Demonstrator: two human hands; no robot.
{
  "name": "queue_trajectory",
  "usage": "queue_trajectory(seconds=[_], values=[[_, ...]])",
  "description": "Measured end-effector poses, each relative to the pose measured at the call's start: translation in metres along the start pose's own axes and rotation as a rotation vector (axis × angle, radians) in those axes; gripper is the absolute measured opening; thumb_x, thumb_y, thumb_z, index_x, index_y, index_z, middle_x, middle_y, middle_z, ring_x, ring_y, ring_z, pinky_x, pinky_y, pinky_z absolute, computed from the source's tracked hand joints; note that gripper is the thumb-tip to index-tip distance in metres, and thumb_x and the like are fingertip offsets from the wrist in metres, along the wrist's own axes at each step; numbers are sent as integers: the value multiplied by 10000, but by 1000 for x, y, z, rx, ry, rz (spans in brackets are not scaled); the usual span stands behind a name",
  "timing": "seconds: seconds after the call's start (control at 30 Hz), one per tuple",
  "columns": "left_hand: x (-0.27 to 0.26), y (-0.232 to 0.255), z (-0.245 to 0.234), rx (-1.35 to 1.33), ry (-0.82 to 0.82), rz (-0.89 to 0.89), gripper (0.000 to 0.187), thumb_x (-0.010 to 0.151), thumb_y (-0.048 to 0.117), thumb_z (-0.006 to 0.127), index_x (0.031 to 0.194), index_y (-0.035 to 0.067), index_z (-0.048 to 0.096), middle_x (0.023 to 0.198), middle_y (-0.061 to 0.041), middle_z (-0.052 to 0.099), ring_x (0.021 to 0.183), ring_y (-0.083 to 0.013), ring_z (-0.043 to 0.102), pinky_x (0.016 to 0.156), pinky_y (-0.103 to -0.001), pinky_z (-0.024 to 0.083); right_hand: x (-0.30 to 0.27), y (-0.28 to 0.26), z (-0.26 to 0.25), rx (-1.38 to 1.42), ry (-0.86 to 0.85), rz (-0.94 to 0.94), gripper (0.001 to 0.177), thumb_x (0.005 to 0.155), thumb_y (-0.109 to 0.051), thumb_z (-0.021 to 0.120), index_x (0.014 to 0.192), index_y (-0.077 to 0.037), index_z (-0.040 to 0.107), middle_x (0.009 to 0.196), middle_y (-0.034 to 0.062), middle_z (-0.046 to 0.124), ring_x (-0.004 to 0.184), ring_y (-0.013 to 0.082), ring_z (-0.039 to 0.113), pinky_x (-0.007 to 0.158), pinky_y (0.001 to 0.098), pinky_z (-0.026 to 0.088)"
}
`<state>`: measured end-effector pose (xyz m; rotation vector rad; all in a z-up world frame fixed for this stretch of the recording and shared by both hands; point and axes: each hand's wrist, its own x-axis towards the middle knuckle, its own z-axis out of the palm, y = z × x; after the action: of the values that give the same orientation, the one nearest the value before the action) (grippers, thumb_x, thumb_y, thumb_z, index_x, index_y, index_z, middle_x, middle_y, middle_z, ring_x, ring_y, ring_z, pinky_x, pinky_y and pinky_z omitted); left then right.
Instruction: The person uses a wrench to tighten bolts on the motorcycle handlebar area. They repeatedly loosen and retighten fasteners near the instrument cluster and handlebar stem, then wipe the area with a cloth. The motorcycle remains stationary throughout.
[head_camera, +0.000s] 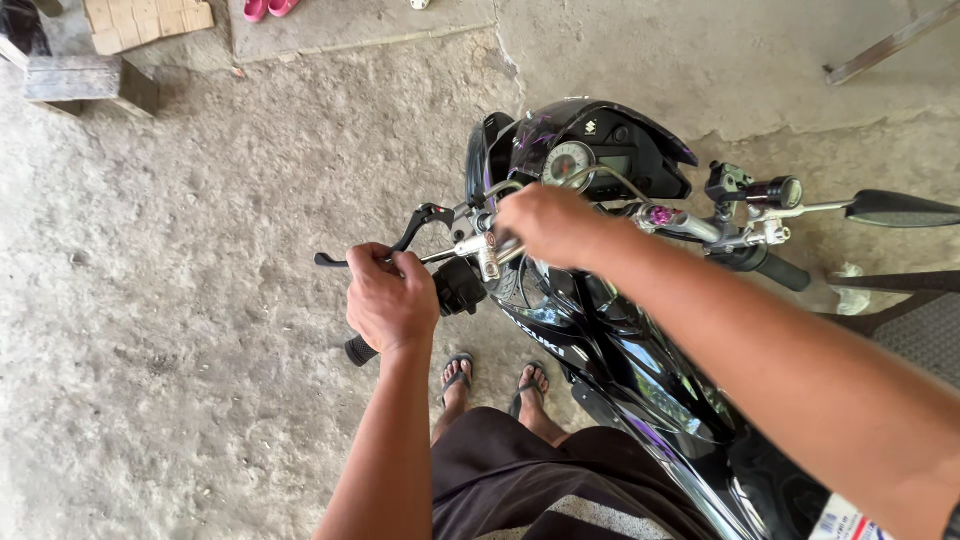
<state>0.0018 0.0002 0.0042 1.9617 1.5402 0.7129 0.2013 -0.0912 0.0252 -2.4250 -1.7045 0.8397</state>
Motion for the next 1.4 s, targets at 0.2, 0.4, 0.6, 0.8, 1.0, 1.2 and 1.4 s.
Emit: queue_trajectory(seconds=[0.2, 0.4, 0.6, 0.8, 1.0, 1.2, 1.4], values=[[-3, -4, 3, -25, 37, 42, 186, 865, 197, 591, 1000, 69, 599, 777, -105, 735, 722, -332, 709, 700, -479, 523, -3, 9, -2, -47, 91, -78, 266, 861, 68, 589, 1000, -87, 755, 976, 124, 732, 919, 260, 683, 821, 421, 559], [-4, -15, 7, -82, 100, 121, 175, 858, 178, 592, 989, 61, 594, 747, -91, 718, 679, -278, 697, 677, -440, 533, -10, 4, 3, 93, 203, -87, 236, 895, 56, 597, 963, -77, 779, 896, 113, 747, 751, 244, 692, 691, 394, 551], [-6, -31, 14, -617, 98, 366, 59, 942, 30, 568, 1000, 19, 574, 760, -66, 636, 646, -138, 570, 592, -303, 450, -65, 12, -6, 801, 562, -5, 179, 876, 53, 648, 991, -8, 770, 853, 77, 747, 583, 120, 568, 492, 293, 419], [-42, -10, 5, -934, -163, 473, 84, 977, -40, 517, 1050, -2, 535, 797, -12, 574, 635, -34, 462, 519, -222, 361, -92, -24, 21, 1350, 575, 48, 135, 917, 24, 660, 1017, 0, 747, 817, 31, 707, 513, 39, 507, 434, 217, 390], [-93, 27, -20, -778, -364, 380, 140, 1024, 88, 570, 1122, -12, 571, 815, -2, 635, 666, -33, 536, 549, -207, 446, -113, -55, 30, 1444, 608, 47, 134, 919, 22, 650, 1022, 2, 733, 805, 32, 701, 538, 47, 526, 465, 217, 408], [-99, 33, -42, -958, -479, 279, 258, 1010, 178, 669, 1144, -32, 604, 903, 4, 676, 775, -34, 593, 625, -203, 496, -127, -83, 36, 988, 858, -51, 125, 933, -3, 673, 1042, 28, 725, 883, 49, 759, 736, 42, 658, 627, 217, 527], [-93, 23, -42, -1040, -625, 122, 250, 981, 193, 691, 1108, -22, 681, 872, 4, 697, 730, -39, 589, 601, -211, 485, -140, -101, 43, 674, 965, 13, 129, 935, -56, 692, 1042, 9, 722, 867, 99, 764, 733, 116, 709, 637, 278, 542]])
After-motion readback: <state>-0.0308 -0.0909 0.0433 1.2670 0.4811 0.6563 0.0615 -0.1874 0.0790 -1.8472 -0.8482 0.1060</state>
